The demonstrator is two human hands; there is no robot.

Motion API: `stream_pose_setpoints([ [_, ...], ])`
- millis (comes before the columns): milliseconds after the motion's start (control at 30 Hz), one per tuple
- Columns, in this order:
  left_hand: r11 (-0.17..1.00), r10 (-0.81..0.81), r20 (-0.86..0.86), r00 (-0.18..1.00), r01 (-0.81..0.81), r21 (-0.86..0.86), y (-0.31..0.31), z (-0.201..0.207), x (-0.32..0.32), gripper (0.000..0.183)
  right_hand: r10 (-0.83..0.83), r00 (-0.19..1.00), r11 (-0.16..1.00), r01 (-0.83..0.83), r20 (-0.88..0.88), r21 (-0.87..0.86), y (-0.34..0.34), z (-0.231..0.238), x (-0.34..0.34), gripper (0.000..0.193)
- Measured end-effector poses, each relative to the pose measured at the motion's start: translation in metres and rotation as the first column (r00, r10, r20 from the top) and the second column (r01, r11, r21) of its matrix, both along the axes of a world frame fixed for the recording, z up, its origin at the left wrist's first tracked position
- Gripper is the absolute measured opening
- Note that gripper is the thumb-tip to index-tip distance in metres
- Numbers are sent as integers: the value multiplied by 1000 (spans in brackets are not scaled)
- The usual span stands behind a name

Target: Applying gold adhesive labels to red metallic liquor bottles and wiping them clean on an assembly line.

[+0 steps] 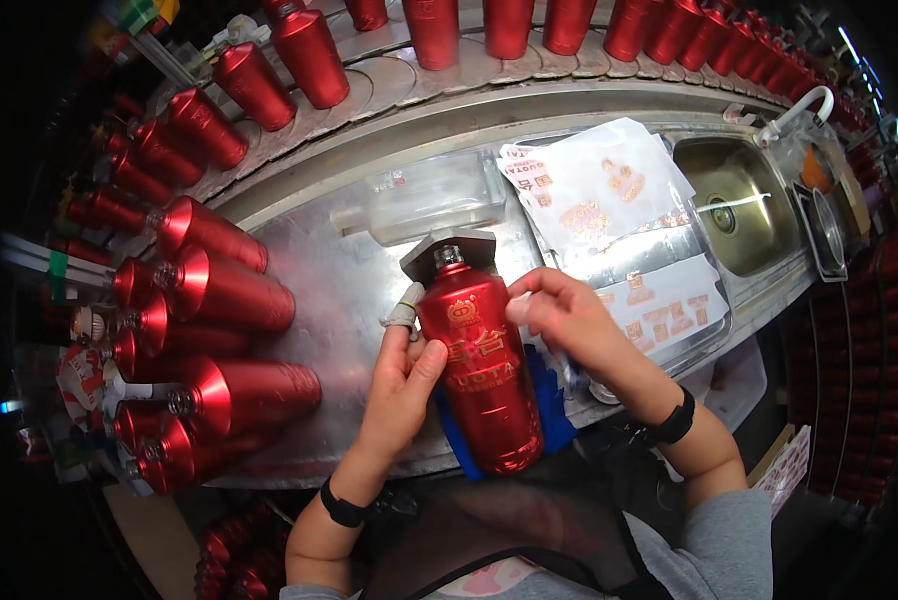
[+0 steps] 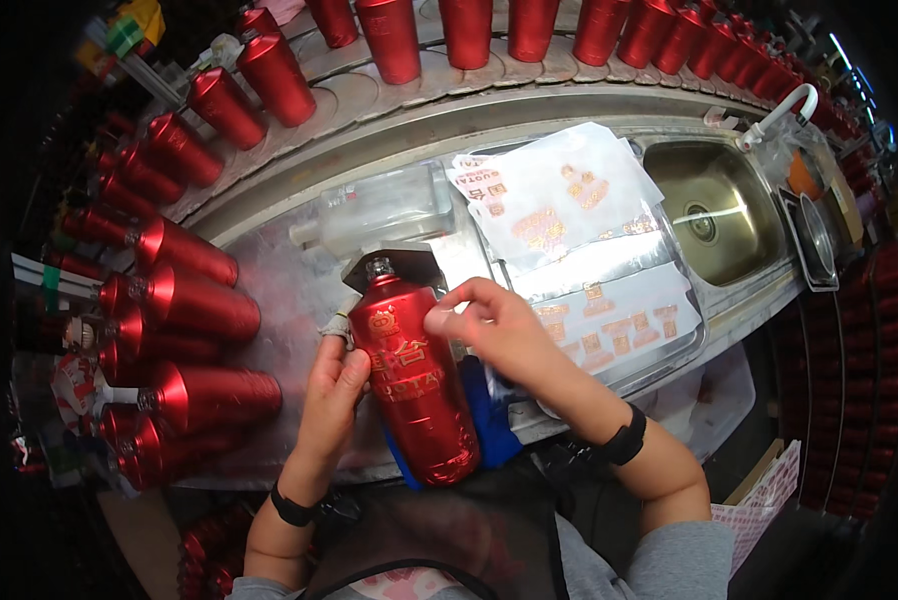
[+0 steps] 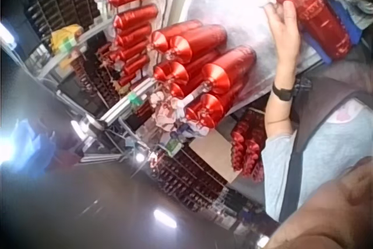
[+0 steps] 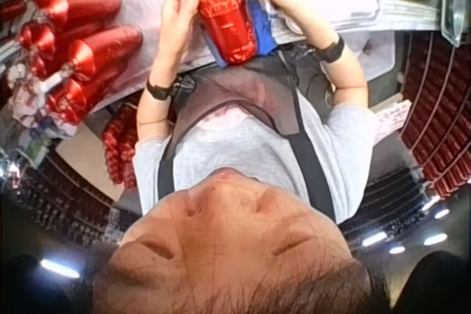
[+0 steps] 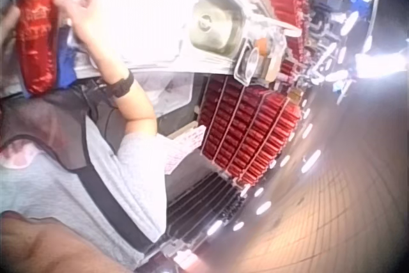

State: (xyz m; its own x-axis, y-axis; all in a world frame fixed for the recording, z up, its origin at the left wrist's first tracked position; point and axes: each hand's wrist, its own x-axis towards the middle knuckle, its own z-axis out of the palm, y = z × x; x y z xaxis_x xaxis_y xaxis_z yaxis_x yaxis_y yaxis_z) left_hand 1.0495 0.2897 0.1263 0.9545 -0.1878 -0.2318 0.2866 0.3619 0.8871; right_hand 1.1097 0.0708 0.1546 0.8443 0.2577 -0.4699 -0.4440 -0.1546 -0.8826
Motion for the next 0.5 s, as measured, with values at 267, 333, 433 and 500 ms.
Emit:
stream_pose_setpoints([
  [267,998,-53,-4,999,53,-30,-1,5,-2,86,-310,944,913,263,112,311,5,36,-7,17],
  [333,997,-63,17,998,63,-38,0,5,-2,86,-42,830,999,34,556,24,12,49,-15,21],
  [433,998,-64,24,998,65,-28,0,3,-3,87,373,479,928,-207,795,-310,21,53,-2,28],
  [500,997,-61,10,998,62,-46,3,0,-5,87,369,400,918,-15,839,-397,35,51,17,26],
])
